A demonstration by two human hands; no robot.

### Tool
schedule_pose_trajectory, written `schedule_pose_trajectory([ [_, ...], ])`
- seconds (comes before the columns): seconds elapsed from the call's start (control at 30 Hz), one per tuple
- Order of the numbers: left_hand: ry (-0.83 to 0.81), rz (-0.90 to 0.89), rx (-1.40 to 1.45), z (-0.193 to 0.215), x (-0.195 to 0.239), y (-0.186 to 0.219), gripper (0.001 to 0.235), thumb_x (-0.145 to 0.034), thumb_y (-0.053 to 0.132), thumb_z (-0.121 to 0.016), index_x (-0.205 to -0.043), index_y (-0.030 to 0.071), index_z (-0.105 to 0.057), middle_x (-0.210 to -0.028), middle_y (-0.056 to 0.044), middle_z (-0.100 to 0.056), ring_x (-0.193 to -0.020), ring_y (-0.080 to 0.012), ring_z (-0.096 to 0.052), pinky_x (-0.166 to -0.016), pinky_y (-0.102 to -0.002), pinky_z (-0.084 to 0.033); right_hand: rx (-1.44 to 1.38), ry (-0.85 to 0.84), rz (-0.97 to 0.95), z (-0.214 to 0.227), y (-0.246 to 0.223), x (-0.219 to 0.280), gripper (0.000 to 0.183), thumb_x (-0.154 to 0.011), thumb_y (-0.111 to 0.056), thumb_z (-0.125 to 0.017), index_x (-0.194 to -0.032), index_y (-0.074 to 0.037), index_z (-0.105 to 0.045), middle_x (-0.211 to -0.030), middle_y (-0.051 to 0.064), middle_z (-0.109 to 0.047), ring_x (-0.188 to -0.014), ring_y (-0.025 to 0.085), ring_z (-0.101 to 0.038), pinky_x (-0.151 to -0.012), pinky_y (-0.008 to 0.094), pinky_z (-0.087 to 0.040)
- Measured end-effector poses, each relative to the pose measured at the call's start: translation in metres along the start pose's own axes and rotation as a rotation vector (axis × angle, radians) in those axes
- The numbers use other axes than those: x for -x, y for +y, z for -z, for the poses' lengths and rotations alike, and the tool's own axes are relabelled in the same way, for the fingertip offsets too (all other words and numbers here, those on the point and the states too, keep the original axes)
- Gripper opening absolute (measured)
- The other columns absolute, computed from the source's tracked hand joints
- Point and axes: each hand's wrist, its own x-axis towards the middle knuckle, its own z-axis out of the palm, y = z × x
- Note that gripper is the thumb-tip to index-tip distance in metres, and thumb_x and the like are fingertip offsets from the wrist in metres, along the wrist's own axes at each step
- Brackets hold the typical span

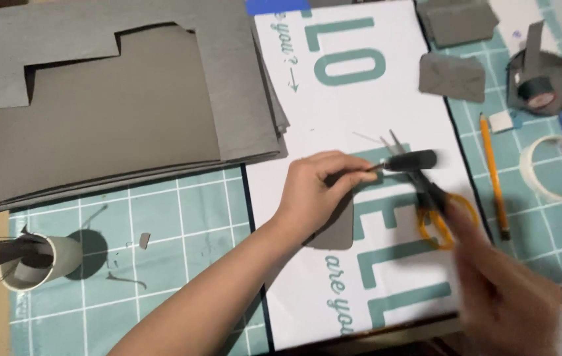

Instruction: The person repeatedly strikes the edge of a small gray fabric piece with a small hammer and then uses a toothed edge tool to press and texture the same edge. The person flips the piece over and repeats the hammering and texturing on the opposite side. The piece is held in one hand while the other hand operates the tools.

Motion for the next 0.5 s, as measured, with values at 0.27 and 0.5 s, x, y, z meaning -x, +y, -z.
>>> schedule_pose_trajectory([
  [0.27,0.004,-0.002,-0.019,0.006,-0.001,-0.001,0.011,-0.093,0.017,-0.075,-0.101,0.01,-0.078,-0.099,-0.004,-0.079,-0.093,-0.016,-0.075,-0.087,-0.026,-0.061,0.553,0.105,0.543,-0.014,0.068,-0.035,0.024,-0.109,-0.008,-0.06,-0.085,-0.006,-0.064,-0.064,0.003,-0.03,-0.058,0.015,-0.025,-0.055,0.037,-0.024],
  [0.5,0.007,-0.007,-0.024,0.004,0.0,-0.004,0.012,-0.092,0.019,-0.075,-0.101,0.011,-0.078,-0.099,-0.003,-0.079,-0.092,-0.0153,-0.075,-0.087,-0.027,-0.059,-0.134,-0.144,-0.124,0.0,0.073,-0.031,0.034,-0.105,-0.026,-0.056,-0.138,-0.032,-0.06,-0.064,0.0,-0.028,-0.052,0.011,-0.025,-0.044,0.028,-0.023],
])
